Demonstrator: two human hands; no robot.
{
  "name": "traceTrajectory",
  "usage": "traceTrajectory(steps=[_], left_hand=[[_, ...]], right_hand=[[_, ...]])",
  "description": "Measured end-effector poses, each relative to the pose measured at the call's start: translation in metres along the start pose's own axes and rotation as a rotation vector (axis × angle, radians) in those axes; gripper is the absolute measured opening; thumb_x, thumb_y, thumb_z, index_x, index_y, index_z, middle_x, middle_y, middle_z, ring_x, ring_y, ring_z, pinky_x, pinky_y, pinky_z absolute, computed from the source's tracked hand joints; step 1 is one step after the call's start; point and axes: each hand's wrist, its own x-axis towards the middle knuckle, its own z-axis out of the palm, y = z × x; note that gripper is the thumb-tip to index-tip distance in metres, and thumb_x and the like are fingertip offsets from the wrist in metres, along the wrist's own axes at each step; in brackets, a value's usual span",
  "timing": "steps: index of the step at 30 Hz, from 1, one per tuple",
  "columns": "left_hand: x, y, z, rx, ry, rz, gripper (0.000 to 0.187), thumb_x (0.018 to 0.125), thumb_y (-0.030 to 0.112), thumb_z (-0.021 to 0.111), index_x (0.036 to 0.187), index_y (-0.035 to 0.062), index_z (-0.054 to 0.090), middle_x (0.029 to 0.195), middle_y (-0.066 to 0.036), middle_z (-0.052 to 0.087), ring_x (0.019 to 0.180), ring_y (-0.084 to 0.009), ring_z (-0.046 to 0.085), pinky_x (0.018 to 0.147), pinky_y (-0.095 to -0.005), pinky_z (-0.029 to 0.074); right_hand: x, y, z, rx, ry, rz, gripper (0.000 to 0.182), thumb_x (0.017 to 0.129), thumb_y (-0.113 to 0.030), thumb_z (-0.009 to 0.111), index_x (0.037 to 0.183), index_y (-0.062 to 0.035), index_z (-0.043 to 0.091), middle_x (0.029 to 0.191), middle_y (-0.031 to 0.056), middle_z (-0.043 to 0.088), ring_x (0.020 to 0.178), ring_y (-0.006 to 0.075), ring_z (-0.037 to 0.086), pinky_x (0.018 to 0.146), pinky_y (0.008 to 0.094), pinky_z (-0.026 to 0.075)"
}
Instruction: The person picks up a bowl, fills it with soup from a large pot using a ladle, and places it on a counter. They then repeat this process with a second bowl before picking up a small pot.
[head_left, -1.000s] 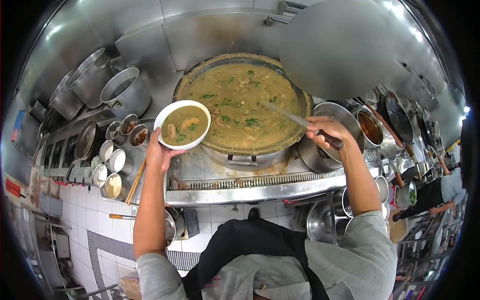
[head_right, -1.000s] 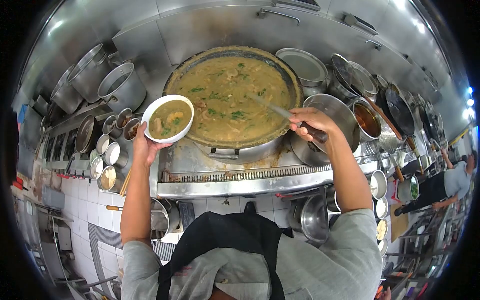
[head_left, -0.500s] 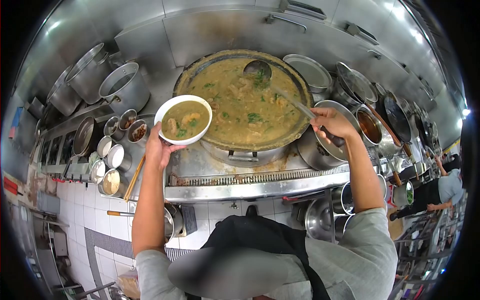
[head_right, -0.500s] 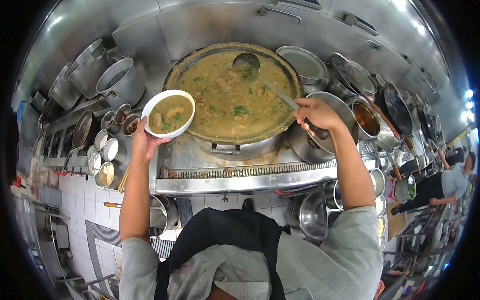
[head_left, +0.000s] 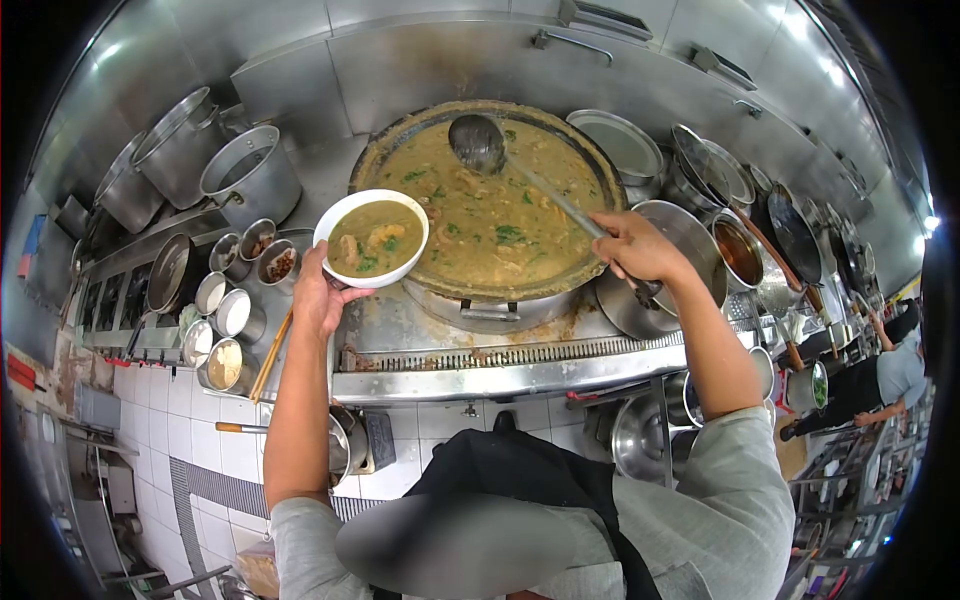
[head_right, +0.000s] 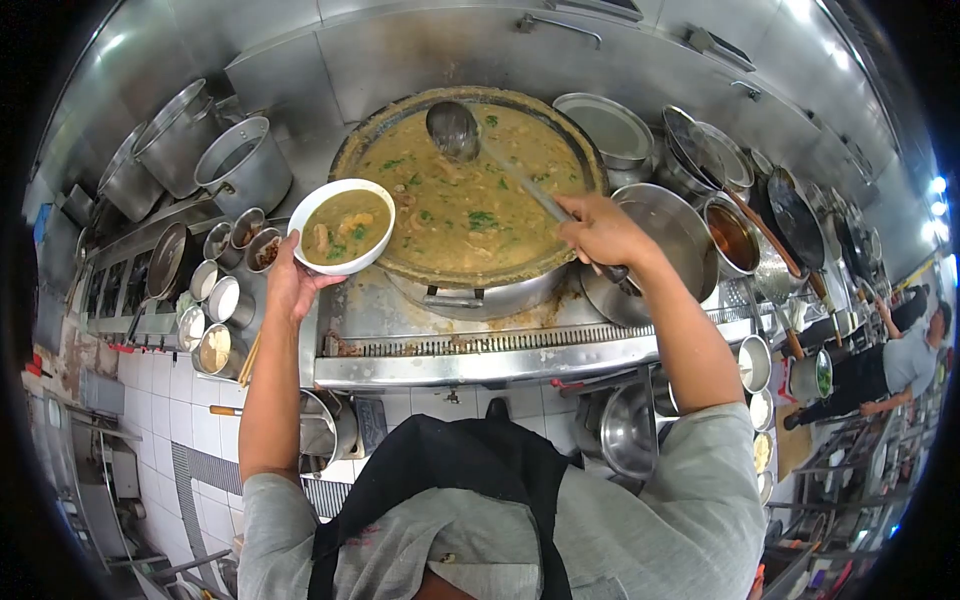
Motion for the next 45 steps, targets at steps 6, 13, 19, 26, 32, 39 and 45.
traceTrajectory(steps=[6,13,19,26,32,39,45], left_hand=[[-0.003,0.002,0.002,-0.012,0.005,0.01,0.046,0.104,0.038,0.051,0.134,0.0031,0.045,0.124,-0.023,0.061,0.105,-0.0377,0.069,0.076,-0.0542,0.065],[0.003,0.002,0.004,-0.025,-0.013,0.03,0.043,0.103,0.033,0.052,0.133,0.0027,0.046,0.123,-0.022,0.061,0.104,-0.0372,0.07,0.072,-0.0529,0.066],[0.013,0.007,0.025,0.024,-0.04,0.057,0.042,0.105,0.028,0.048,0.138,0.0027,0.041,0.128,-0.023,0.057,0.107,-0.0373,0.068,0.074,-0.0531,0.066],[0.033,0.005,0.055,0.012,-0.083,0.039,0.04,0.105,0.029,0.049,0.136,0.004,0.042,0.131,-0.024,0.056,0.112,-0.0393,0.066,0.074,-0.0567,0.065],[0.046,-0.005,0.08,-0.02,-0.1,0.012,0.043,0.105,0.028,0.049,0.139,0.0041,0.039,0.134,-0.024,0.052,0.118,-0.0396,0.062,0.079,-0.0586,0.064],[0.07,-0.026,0.102,-0.09,-0.171,0.006,0.042,0.105,0.029,0.052,0.136,0.0035,0.04,0.132,-0.025,0.052,0.119,-0.0419,0.06,0.083,-0.0634,0.061],[0.082,-0.036,0.12,-0.114,-0.215,0.012,0.041,0.104,0.028,0.052,0.136,0.0039,0.042,0.127,-0.022,0.055,0.11,-0.0396,0.065,0.078,-0.0603,0.064]], right_hand=[[0.015,0.014,0.005,0.485,-0.12,0.151,0.048,0.094,-0.005,0.059,0.141,0.0039,0.053,0.074,0.0039,0.059,0.05,0.0096,0.053,0.038,0.0265,0.043],[-0.004,0.009,-0.015,0.712,0.001,0.212,0.043,0.095,-0.004,0.06,0.136,0.0069,0.053,0.075,0.0047,0.059,0.05,0.0079,0.053,0.035,0.024,0.041],[-0.014,0.008,-0.031,0.709,-0.028,0.173,0.035,0.096,-0.005,0.059,0.129,0.007,0.056,0.075,0.0045,0.059,0.049,0.0077,0.053,0.035,0.0229,0.04],[-0.028,0.006,-0.041,0.651,0.075,0.191,0.042,0.096,-0.007,0.059,0.136,0.0044,0.053,0.076,0.005,0.059,0.046,0.0076,0.05,0.033,0.0231,0.039],[-0.046,-0.006,-0.053,0.635,0.13,0.17,0.047,0.096,-0.008,0.059,0.141,0.0028,0.051,0.077,0.0066,0.061,0.044,0.0077,0.051,0.032,0.023,0.039],[-0.076,-0.026,-0.066,0.847,0.102,0.073,0.051,0.097,-0.004,0.053,0.146,0.0088,0.042,0.076,0.0119,0.062,0.041,0.0096,0.05,0.029,0.0228,0.037],[-0.089,-0.053,-0.058,0.781,0.011,0.075,0.054,0.095,-0.007,0.06,0.145,0.0065,0.045,0.076,0.0072,0.061,0.044,0.0079,0.052,0.031,0.0238,0.041]])
